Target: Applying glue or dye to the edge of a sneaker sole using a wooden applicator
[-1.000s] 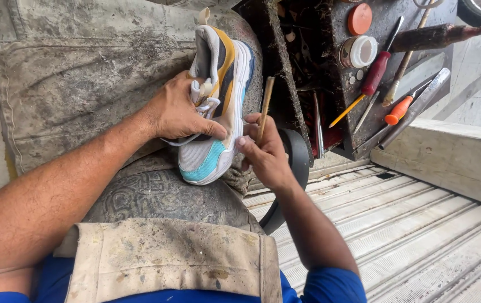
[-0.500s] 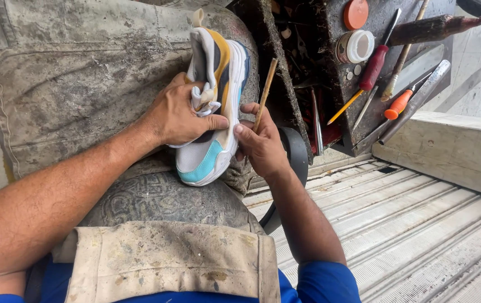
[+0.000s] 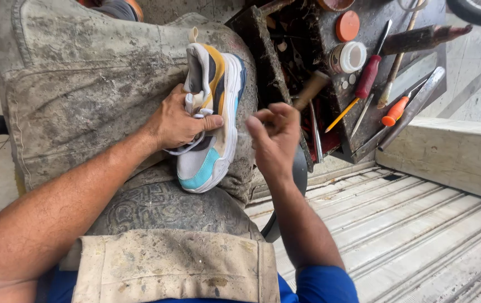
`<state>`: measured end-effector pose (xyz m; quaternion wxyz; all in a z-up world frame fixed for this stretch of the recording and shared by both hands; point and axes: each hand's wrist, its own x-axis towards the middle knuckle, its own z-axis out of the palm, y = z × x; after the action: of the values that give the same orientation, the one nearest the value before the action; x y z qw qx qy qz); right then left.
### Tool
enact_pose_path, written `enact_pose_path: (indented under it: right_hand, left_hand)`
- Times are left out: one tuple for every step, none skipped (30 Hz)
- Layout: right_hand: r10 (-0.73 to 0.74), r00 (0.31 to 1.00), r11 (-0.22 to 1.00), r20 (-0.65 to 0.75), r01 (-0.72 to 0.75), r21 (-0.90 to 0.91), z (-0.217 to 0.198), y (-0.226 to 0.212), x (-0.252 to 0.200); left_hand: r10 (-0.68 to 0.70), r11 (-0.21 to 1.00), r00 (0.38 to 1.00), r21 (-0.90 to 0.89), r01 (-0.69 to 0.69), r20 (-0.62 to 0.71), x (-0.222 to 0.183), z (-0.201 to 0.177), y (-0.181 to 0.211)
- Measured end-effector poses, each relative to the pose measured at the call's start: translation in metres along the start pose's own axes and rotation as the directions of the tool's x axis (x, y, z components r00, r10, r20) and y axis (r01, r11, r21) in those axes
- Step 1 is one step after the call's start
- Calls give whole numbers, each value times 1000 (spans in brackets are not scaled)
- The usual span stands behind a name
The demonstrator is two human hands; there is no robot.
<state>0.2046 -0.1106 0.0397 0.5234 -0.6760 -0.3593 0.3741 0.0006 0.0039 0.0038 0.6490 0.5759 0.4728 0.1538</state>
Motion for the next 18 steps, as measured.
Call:
enact_pose_path:
  right_hand:
    - [-11, 1000, 1000, 3, 11, -1, 1, -14, -6]
    - [-112, 983, 942, 147, 58, 331, 1, -27, -14]
    - [-249, 937, 778, 245, 42, 627, 0, -40, -22]
    - [-250, 939, 780, 238, 49, 624, 5, -65, -33]
    - [-333, 874, 742, 353, 12, 670, 9, -91, -44]
    - [-421, 789, 716, 447, -13, 698, 9, -119, -53]
    - [-426, 792, 730, 438, 15, 683, 12, -142, -38]
    - [-750, 399, 565, 528, -30, 825, 11, -166, -23]
    - [-891, -89, 454, 445, -188, 871, 10, -191, -7]
    - [-876, -87, 483, 475, -136, 865, -6, -196, -6]
    - [-853, -59, 521, 518, -42, 853, -21, -202, -6]
    - [-839, -34, 540, 542, 53, 840, -30, -207, -9]
    - [-827, -6, 556, 563, 148, 818, -41, -213, -11]
    - [-819, 15, 563, 573, 217, 798, -49, -217, -11]
    - [-812, 37, 567, 582, 284, 773, -55, -220, -11]
    - [-808, 56, 570, 586, 324, 755, -59, -221, -9]
    - [-805, 76, 572, 589, 363, 735, -62, -222, -8]
    - [-802, 91, 573, 590, 393, 719, -65, -222, -5]
  left_hand:
    - [9, 1000, 1000, -1, -9, -6, 2, -2, 1]
    - [-29, 999, 1000, -25, 29, -6, 1, -1, 0]
    - [-67, 997, 998, -49, 67, -5, 0, 1, -1]
    - [-62, 997, 998, -49, 62, 4, -3, -2, 2]
    - [-153, 988, 988, -40, 152, -10, -6, -4, 5]
    - [-222, 974, 975, -38, 221, -10, -2, 0, 13]
    - [-196, 979, 980, -44, 197, 13, -7, -3, 14]
    - [-163, 987, 987, 15, 163, 10, -7, -1, 16]
    - [-128, 989, 992, 74, 127, 6, -7, 2, 16]
    - [-87, 994, 995, 67, 84, 52, -10, 4, 22]
    - [-184, 971, 983, 152, 183, -4, -13, 6, 27]
    - [-264, 930, 961, 243, 277, -86, -15, 0, 33]
    - [-222, 939, 974, 256, 228, -52, -12, 4, 36]
    - [-282, 920, 957, 262, 290, -68, -13, 3, 36]
    - [-341, 897, 936, 268, 352, -86, -13, 0, 34]
    - [-335, 900, 938, 265, 347, -90, -12, 2, 33]
    - [-321, 909, 943, 253, 332, -86, -11, 3, 31]
    - [-312, 916, 946, 238, 324, -90, -12, 2, 28]
